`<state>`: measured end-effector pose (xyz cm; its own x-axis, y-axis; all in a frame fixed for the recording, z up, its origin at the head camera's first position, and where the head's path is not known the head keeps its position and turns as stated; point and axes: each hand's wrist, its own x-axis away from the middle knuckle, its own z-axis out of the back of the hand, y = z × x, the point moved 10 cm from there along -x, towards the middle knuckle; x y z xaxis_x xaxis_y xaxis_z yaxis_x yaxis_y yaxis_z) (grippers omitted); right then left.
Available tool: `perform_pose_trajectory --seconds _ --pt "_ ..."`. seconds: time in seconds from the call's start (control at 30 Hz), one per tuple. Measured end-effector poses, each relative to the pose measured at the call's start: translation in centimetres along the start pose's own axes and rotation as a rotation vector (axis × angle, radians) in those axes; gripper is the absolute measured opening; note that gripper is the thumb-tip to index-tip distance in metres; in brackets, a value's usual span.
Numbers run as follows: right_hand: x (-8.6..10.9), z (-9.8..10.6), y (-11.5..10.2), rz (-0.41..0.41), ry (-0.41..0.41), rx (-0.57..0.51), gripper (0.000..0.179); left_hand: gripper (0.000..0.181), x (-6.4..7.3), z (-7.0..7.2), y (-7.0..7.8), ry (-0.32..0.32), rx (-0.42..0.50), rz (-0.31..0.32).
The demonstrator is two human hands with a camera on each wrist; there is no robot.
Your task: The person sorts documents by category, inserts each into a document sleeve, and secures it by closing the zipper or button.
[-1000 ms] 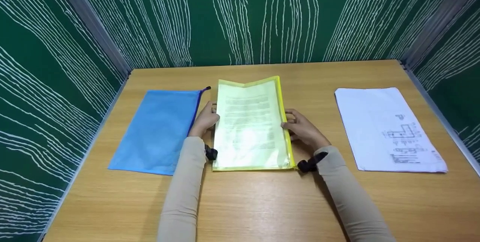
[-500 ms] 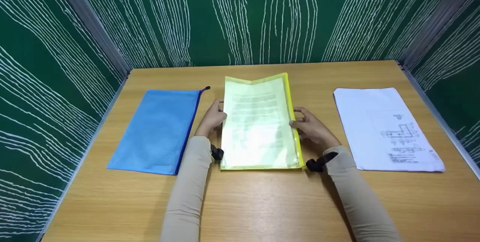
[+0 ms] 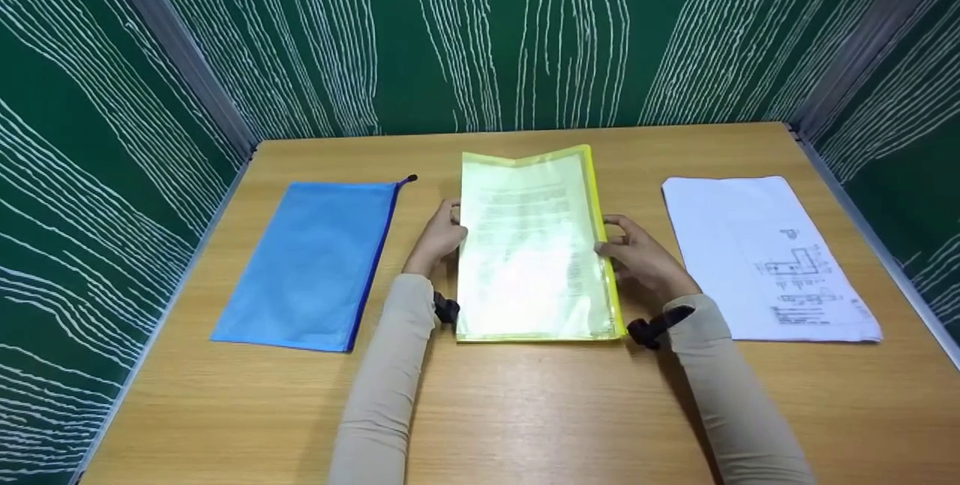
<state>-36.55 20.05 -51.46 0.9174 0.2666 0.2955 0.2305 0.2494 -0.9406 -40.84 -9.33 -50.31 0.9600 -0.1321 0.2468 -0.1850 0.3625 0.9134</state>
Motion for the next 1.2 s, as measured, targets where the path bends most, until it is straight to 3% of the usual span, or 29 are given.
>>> perform_pose_trajectory --seconds 0.3,0.63,1.2 --pt "0.7 1.3 0.4 0.012 0.016 0.008 0.059 0.064 -0.2 -1.3 0.9 -0.017 0.004 -0.065" --pt "1.7 2.9 0.6 0.033 0.006 0.036 0.062 0.062 -0.3 -3.1 1.1 -0.069 0.024 -0.071" --pt "2.5 5.5 1.5 0.023 -0.015 0.074 0.067 0.060 -0.4 -5.2 2.2 -0.054 -0.021 -0.095"
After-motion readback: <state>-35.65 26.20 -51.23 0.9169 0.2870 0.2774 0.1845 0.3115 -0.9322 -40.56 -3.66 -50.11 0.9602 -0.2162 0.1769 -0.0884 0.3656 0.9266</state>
